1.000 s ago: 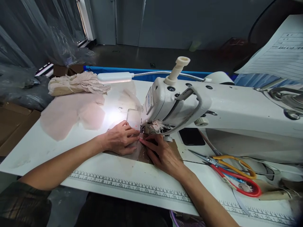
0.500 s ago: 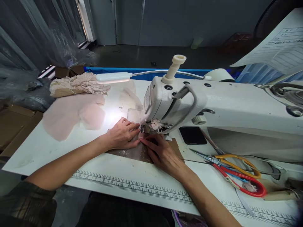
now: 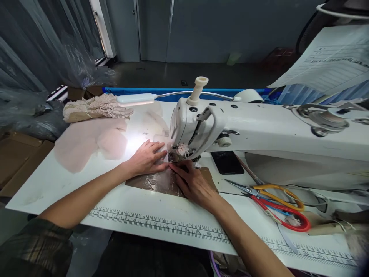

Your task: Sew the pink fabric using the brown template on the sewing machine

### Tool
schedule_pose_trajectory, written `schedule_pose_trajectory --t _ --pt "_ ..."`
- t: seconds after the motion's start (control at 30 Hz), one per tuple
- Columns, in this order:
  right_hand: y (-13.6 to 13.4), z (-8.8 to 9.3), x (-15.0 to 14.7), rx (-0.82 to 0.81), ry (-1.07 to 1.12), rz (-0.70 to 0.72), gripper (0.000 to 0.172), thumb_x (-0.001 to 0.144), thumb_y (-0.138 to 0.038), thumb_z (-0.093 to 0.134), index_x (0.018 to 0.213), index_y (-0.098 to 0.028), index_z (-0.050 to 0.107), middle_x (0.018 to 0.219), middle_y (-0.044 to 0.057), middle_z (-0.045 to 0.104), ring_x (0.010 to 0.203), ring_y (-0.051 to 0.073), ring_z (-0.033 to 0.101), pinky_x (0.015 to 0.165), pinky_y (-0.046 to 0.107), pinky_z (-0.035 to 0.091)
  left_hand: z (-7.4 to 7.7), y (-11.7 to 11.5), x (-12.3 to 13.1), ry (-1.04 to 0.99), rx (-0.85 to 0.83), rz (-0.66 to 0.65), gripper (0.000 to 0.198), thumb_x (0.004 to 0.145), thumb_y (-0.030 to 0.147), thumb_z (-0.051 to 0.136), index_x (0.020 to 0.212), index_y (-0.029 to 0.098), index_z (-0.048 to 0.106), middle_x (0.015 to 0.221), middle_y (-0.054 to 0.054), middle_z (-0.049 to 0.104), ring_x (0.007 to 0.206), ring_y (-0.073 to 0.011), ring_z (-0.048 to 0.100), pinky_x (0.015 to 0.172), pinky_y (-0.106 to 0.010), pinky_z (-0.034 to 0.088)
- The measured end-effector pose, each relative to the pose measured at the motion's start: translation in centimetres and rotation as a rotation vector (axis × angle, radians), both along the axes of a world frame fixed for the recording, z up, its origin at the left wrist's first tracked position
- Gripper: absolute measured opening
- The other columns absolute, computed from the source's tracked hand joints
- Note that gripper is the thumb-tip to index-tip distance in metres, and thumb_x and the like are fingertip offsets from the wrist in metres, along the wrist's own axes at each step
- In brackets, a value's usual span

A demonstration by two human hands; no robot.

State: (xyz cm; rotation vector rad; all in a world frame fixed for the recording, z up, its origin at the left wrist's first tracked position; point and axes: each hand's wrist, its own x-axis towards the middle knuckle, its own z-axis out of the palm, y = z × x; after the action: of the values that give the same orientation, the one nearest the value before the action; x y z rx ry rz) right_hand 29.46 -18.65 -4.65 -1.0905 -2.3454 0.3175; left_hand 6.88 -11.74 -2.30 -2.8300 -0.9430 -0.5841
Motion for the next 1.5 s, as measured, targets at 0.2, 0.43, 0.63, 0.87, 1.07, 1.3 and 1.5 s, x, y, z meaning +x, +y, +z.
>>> schedule_pose_trajectory --t 0.2,0.43,0.63,0.87,1.07,1.3,1.5 --pt "0.3 1.8 0.8 -0.188 0.086 -0.088 0.036 0.094 -0.022 0.047 0.125 -0.023 0.065 0.105 0.011 0.064 0.094 0.025 0.063 0.078 0.040 0.057 1.4 -0.1 -0.7 -0.021 0.032 -0.016 0.038 0.094 0.051 0.051 0.101 0.016 0.064 0.108 -0.013 0.061 0.093 -0.0238 0.058 0.080 -0.039 0.048" --pt "1.8 2.8 2.0 -0.407 0.294 -0.086 0.029 0.094 -0.031 0.046 0.098 -0.020 0.073 0.080 0.003 0.068 0.075 0.020 0.063 0.066 0.030 0.053 2.6 -2.7 -1.6 0.057 -0.196 -0.329 0.022 0.094 0.034 0.055 0.095 0.017 0.069 0.095 -0.008 0.068 0.086 -0.0174 0.064 0.078 -0.030 0.052" --pt "2.8 4.3 2.0 -0.468 0.123 -0.097 0.025 0.089 -0.034 0.053 0.088 -0.020 0.073 0.067 0.001 0.063 0.058 0.017 0.056 0.054 0.027 0.045 0.9 -3.3 -1.8 -0.098 -0.274 -0.296 0.019 0.093 0.028 0.060 0.082 0.018 0.072 0.092 -0.006 0.069 0.086 -0.0150 0.065 0.079 -0.027 0.053" --pt "2.3 2.8 1.8 -0.392 0.251 -0.185 0.027 0.090 -0.031 0.047 0.084 -0.017 0.069 0.079 0.004 0.066 0.072 0.020 0.061 0.065 0.029 0.049 0.4 -3.4 -2.3 -0.276 -0.405 -0.312 0.021 0.095 0.026 0.055 0.089 0.017 0.072 0.093 -0.007 0.071 0.087 -0.0151 0.066 0.083 -0.030 0.053" --pt "1.8 2.5 1.7 -0.281 0.205 -0.174 0.024 0.091 -0.025 0.047 0.090 -0.018 0.069 0.086 0.006 0.067 0.080 0.021 0.063 0.074 0.031 0.052 0.9 -3.4 -2.5 -0.385 -0.475 -0.280 0.018 0.094 0.025 0.057 0.088 0.015 0.071 0.093 -0.008 0.071 0.087 -0.0153 0.068 0.079 -0.029 0.056" --pt "0.9 1.9 0.9 -0.094 -0.024 -0.081 0.038 0.096 -0.025 0.042 0.128 -0.022 0.062 0.100 0.010 0.064 0.082 0.021 0.062 0.064 0.030 0.051 1.1 -4.1 -1.4 -0.543 -0.285 -0.321 0.010 0.090 0.014 0.055 0.088 0.012 0.065 0.091 -0.011 0.071 0.090 -0.0178 0.067 0.074 -0.031 0.058" --pt "0.7 0.6 0.5 0.111 -0.202 -0.034 0.038 0.097 -0.025 0.045 0.132 -0.025 0.060 0.114 0.014 0.058 0.085 0.023 0.061 0.066 0.032 0.051 0.1 -4.1 -1.4 -0.244 -0.083 -0.334 0.015 0.084 0.009 0.048 0.080 0.016 0.061 0.091 -0.006 0.073 0.075 -0.0165 0.064 0.072 -0.035 0.050"
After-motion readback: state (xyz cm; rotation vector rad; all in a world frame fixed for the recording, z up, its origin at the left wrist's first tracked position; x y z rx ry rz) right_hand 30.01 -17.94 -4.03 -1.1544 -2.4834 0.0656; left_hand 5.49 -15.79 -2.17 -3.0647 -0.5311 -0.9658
